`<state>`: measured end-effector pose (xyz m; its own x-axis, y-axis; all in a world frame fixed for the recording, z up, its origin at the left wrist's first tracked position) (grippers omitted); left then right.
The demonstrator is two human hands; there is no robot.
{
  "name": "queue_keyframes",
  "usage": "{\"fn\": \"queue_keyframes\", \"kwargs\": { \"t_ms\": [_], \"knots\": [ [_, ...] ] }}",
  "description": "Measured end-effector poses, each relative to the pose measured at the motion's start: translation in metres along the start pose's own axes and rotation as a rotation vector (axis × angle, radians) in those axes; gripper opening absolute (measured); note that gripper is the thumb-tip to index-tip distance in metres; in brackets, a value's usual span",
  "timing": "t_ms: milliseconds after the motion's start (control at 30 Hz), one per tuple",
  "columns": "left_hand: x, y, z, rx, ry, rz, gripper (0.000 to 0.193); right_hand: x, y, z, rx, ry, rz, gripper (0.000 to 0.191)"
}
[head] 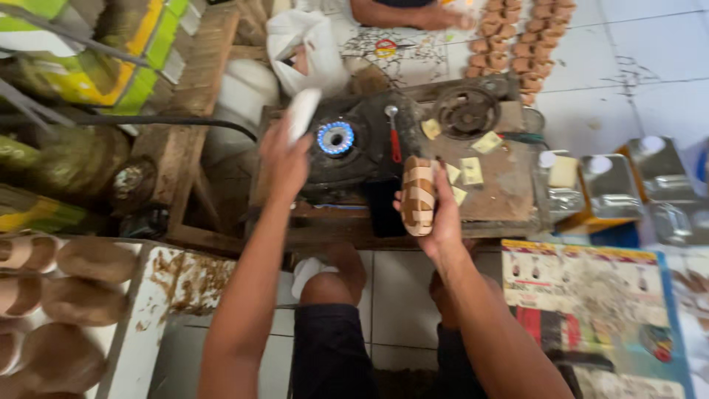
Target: The person sits on the floor and shapes a leather sandal upper over a wooden shoe last, trimming the edges with a knife. They heat a white rubber sole over a gas burner flame, press the sole onto the lasted upper, and continue trimming and pressing the sole edges by hand.
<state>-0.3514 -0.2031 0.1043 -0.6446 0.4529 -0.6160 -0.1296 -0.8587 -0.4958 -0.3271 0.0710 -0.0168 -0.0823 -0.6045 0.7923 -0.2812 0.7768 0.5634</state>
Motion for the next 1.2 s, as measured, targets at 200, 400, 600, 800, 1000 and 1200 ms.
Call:
{"fn": "queue_keyframes", "kwargs": {
  "t_ms": [200, 400, 600, 800, 1000, 1200],
  "knots": [
    [0.049, -0.018, 0.055, -0.196, 0.026, -0.131, 0.068, 0.012, 0.014, 0.005, -0.067, 0.029, -0.055, 0.051],
    [0.040, 0.006, 0.062, -0.514, 0.027, -0.422, 0.088, 0.014, 0.008, 0.007, -0.035, 0.038, -0.086, 0.048],
    [0.042, 0.015, 0.028, -0.918, -0.056, -1.142, 0.048, 0.019, -0.005, 0.004, 0.074, 0.087, -0.020, 0.055],
    [0.051, 0.041, 0.024, -0.562, 0.061, -0.711, 0.066, 0.021, -0.001, 0.002, 0.066, 0.100, -0.012, 0.054],
    [0.062, 0.056, -0.002, -0.362, -0.009, -0.325, 0.071, 0.013, 0.007, 0.001, 0.037, 0.084, -0.023, 0.051],
    [0.049, 0.076, -0.006, -0.449, 0.030, -0.463, 0.084, 0.010, 0.015, 0.018, 0.003, -0.013, -0.221, 0.047]
  ]
}}
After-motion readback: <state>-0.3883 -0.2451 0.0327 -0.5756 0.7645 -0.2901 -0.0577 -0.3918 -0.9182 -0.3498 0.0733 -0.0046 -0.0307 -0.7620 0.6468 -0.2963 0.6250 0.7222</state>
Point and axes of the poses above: each hand's wrist, its own z-axis towards the middle knuckle, its own x-axis out of the palm, y = z × x, the point moved 6 cm from there along z, towards the middle knuckle, and after that the axes turned 7 degrees about -x, right-handed, at the moved point
